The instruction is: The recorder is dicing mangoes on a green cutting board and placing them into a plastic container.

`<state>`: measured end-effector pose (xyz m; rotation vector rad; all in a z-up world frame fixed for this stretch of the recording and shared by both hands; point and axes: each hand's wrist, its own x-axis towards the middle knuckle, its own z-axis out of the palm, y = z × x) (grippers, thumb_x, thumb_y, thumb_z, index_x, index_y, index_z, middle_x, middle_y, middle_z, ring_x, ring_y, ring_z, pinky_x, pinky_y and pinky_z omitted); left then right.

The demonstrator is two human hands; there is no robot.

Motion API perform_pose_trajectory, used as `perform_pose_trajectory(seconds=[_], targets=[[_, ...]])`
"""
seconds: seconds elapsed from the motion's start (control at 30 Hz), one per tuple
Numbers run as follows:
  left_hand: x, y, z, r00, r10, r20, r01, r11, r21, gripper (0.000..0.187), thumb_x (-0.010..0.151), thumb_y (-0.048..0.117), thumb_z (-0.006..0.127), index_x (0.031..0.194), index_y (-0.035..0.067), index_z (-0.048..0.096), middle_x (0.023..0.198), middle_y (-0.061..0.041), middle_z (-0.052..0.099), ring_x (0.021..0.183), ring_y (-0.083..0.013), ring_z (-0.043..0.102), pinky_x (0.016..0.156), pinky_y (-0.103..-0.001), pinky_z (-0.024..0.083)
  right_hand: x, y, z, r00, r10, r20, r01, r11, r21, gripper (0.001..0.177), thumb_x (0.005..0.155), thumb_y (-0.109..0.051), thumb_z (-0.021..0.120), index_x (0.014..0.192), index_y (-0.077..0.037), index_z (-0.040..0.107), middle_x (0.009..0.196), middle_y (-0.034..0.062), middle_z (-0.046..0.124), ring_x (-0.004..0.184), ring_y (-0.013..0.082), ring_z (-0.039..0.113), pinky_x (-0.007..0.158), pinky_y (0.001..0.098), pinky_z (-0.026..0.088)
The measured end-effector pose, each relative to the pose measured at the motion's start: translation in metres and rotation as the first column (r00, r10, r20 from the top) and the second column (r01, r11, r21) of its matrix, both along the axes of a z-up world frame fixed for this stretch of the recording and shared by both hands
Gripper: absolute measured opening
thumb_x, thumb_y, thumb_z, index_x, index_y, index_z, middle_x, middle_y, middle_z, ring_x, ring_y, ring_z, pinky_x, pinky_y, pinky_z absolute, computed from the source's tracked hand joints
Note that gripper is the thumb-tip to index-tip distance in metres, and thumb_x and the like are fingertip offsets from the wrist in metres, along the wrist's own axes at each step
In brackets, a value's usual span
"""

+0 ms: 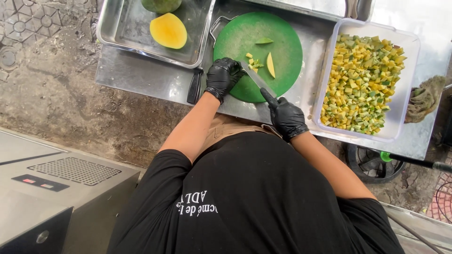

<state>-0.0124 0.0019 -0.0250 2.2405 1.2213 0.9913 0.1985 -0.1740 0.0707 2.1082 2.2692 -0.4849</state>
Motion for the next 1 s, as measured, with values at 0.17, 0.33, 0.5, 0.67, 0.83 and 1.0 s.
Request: perform_pose_trajectory(seconds=[0.17, 0.33, 0.5, 0.67, 0.83, 1.0], targets=[[0.008, -0.021, 0.029, 0.980, -0.054, 0.189, 0.068, 0.995, -0.068, 0.036, 0.097, 0.026, 0.074, 0.129, 0.011, 0.070, 0.126, -0.010, 0.070, 0.119, -0.0280, 0.065, 0.107, -0.040, 0.051, 0.015, -0.011, 0.007, 0.985, 0.039, 0.171, -0.053, 0.996, 0.078, 0.076, 0.092, -0.010, 0.054, 0.161, -0.037, 0.034, 0.106, 0.0166, 0.063, 0.082, 0.0343, 0.068, 0.070, 0.0479, 0.057], [0.020, -0.050, 0.045, 0.897, -0.286, -0.336, 0.342, 0.932, 0.121, 0.061, 0.093, 0.037, 0.065, 0.145, 0.008, 0.053, 0.150, -0.014, 0.052, 0.141, -0.0377, 0.042, 0.115, -0.058, 0.026, 0.022, -0.027, 0.012, 0.976, 0.043, 0.211, -0.059, 0.996, 0.071, 0.076, 0.091, -0.010, 0.056, 0.159, -0.037, 0.037, 0.106, 0.0152, 0.063, 0.084, 0.0330, 0.067, 0.072, 0.0464, 0.057], [0.012, -0.025, -0.006, 0.949, -0.309, 0.069, 0.313, 0.947, -0.071, 0.055, 0.111, 0.035, 0.048, 0.160, 0.010, 0.042, 0.168, -0.017, 0.039, 0.160, -0.0376, 0.028, 0.134, -0.047, 0.022, 0.052, -0.061, -0.020, 0.853, -0.334, -0.401, 0.251, 0.936, -0.247, 0.063, 0.105, -0.019, 0.054, 0.164, -0.027, 0.033, 0.092, 0.0154, 0.070, 0.079, 0.0276, 0.067, 0.072, 0.0416, 0.055], [0.047, -0.011, -0.014, 0.988, -0.139, 0.069, 0.144, 0.987, -0.076, 0.069, 0.105, 0.036, 0.055, 0.159, -0.002, 0.034, 0.164, -0.023, 0.036, 0.154, -0.0416, 0.030, 0.128, -0.050, 0.022, 0.052, -0.036, -0.092, 0.410, -0.473, -0.780, 0.348, 0.871, -0.346, 0.063, 0.108, -0.014, 0.051, 0.166, -0.024, 0.029, 0.098, 0.0096, 0.072, 0.076, 0.0137, 0.063, 0.067, 0.0312, 0.054], [0.088, -0.011, -0.026, 0.998, -0.059, 0.001, 0.059, 0.998, -0.022, 0.073, 0.095, 0.026, 0.059, 0.157, -0.005, 0.035, 0.158, -0.025, 0.040, 0.144, -0.0424, 0.041, 0.124, -0.051, 0.027, 0.018, 0.016, -0.080, 0.169, -0.565, -0.808, 0.345, 0.802, -0.488, 0.066, 0.106, -0.016, 0.045, 0.165, -0.029, 0.019, 0.084, 0.0106, 0.069, 0.064, 0.0116, 0.069, 0.057, 0.0299, 0.055], [0.099, -0.022, -0.008, 0.993, 0.068, 0.098, -0.062, 0.996, -0.067, 0.051, 0.092, 0.008, 0.057, 0.144, 0.007, 0.055, 0.142, -0.017, 0.056, 0.136, -0.0387, 0.048, 0.121, -0.049, 0.034, 0.004, 0.024, -0.112, 0.144, -0.408, -0.902, 0.241, 0.898, -0.368, 0.061, 0.112, -0.015, 0.046, 0.168, -0.026, 0.025, 0.081, 0.0043, 0.067, 0.062, 0.0081, 0.058, 0.059, 0.0257, 0.052]])
